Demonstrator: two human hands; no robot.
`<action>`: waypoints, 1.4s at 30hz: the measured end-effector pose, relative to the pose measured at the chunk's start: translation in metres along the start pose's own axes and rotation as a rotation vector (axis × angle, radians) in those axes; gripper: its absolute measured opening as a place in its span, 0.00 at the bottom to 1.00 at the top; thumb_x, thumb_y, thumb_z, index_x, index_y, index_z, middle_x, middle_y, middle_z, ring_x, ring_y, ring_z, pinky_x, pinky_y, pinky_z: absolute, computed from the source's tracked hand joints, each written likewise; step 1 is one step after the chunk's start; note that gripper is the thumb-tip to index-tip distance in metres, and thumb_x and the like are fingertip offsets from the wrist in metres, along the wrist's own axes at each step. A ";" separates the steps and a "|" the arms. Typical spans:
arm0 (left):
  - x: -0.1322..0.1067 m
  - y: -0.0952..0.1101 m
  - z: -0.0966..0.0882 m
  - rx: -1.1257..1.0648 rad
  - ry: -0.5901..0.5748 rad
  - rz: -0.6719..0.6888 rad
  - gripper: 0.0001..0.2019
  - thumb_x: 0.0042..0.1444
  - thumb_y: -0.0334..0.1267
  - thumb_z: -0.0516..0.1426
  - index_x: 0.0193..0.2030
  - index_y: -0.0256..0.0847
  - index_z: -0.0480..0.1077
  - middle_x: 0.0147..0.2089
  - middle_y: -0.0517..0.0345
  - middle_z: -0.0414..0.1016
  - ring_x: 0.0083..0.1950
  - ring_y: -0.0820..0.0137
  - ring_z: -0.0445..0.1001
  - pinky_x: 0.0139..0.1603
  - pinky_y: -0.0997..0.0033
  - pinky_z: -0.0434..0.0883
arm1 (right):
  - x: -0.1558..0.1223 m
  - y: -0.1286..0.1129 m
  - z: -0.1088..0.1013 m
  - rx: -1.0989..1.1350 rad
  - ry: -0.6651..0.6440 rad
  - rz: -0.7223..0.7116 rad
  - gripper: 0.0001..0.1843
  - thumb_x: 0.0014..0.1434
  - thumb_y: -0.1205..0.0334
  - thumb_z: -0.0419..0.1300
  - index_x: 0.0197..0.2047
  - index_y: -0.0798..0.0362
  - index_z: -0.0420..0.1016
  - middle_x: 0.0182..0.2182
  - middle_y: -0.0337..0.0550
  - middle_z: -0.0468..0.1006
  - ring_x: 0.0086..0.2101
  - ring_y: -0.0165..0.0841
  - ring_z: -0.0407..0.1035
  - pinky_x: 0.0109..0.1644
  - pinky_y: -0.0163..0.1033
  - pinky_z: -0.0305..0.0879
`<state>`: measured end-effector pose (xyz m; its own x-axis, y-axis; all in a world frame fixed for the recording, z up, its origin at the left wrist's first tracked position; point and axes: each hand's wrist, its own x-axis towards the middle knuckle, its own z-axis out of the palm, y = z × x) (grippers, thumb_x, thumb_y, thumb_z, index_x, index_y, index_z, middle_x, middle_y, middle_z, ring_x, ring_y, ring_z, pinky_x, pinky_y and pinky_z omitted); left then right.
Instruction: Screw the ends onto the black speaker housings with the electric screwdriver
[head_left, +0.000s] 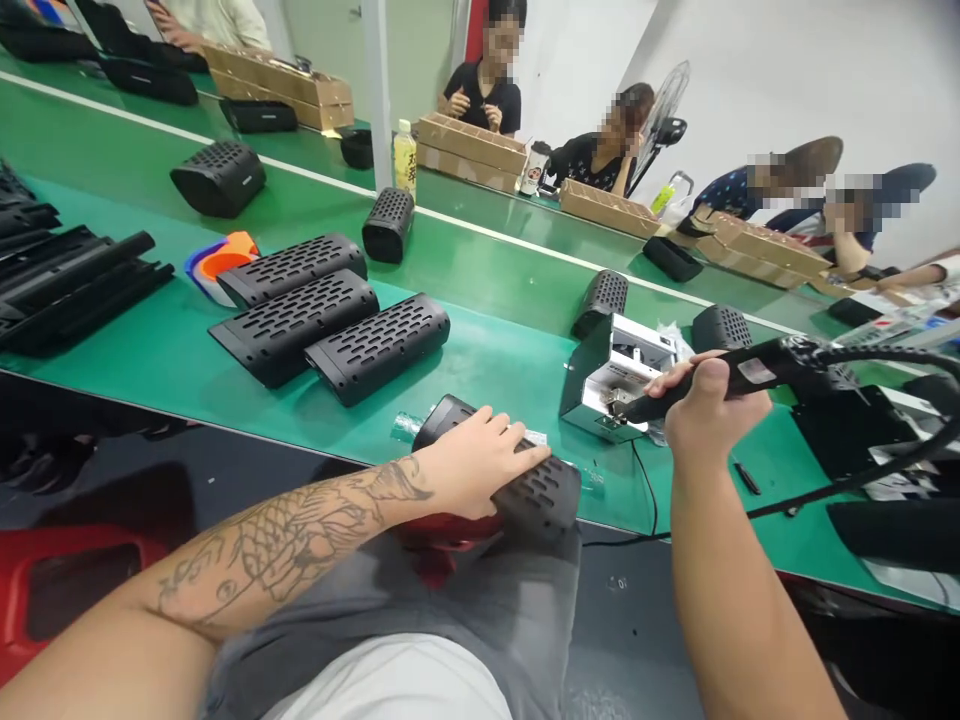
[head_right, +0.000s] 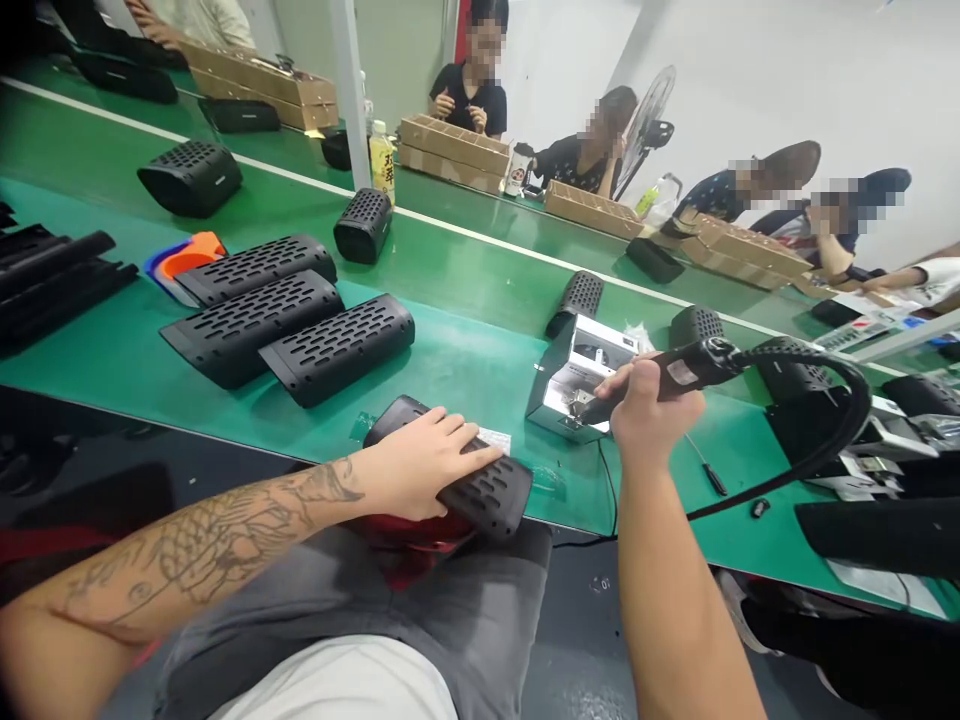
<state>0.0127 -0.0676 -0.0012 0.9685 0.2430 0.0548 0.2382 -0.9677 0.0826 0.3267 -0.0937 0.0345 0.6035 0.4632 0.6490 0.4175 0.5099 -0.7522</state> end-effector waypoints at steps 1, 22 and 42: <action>0.006 -0.004 -0.003 0.012 -0.013 -0.053 0.52 0.60 0.48 0.73 0.88 0.39 0.62 0.68 0.32 0.80 0.61 0.42 0.79 0.65 0.45 0.72 | -0.003 -0.005 -0.001 -0.001 -0.003 0.013 0.18 0.62 0.39 0.74 0.33 0.43 0.80 0.18 0.33 0.73 0.17 0.37 0.68 0.22 0.48 0.72; 0.009 -0.024 -0.011 -0.177 -0.083 -0.289 0.55 0.60 0.66 0.71 0.91 0.64 0.58 0.70 0.44 0.80 0.65 0.43 0.80 0.66 0.47 0.75 | -0.078 -0.081 0.017 0.414 -0.407 0.245 0.21 0.61 0.39 0.81 0.39 0.48 0.85 0.23 0.36 0.81 0.19 0.35 0.74 0.26 0.44 0.78; 0.013 -0.027 -0.011 -0.217 -0.122 -0.291 0.55 0.60 0.64 0.70 0.91 0.66 0.56 0.68 0.44 0.80 0.61 0.43 0.83 0.60 0.47 0.79 | -0.079 -0.082 0.018 0.440 -0.544 0.272 0.23 0.56 0.41 0.85 0.38 0.47 0.85 0.19 0.33 0.76 0.16 0.33 0.69 0.25 0.43 0.74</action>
<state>0.0180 -0.0371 0.0086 0.8673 0.4832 -0.1198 0.4962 -0.8195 0.2868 0.2321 -0.1590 0.0473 0.1780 0.8490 0.4975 -0.0779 0.5161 -0.8530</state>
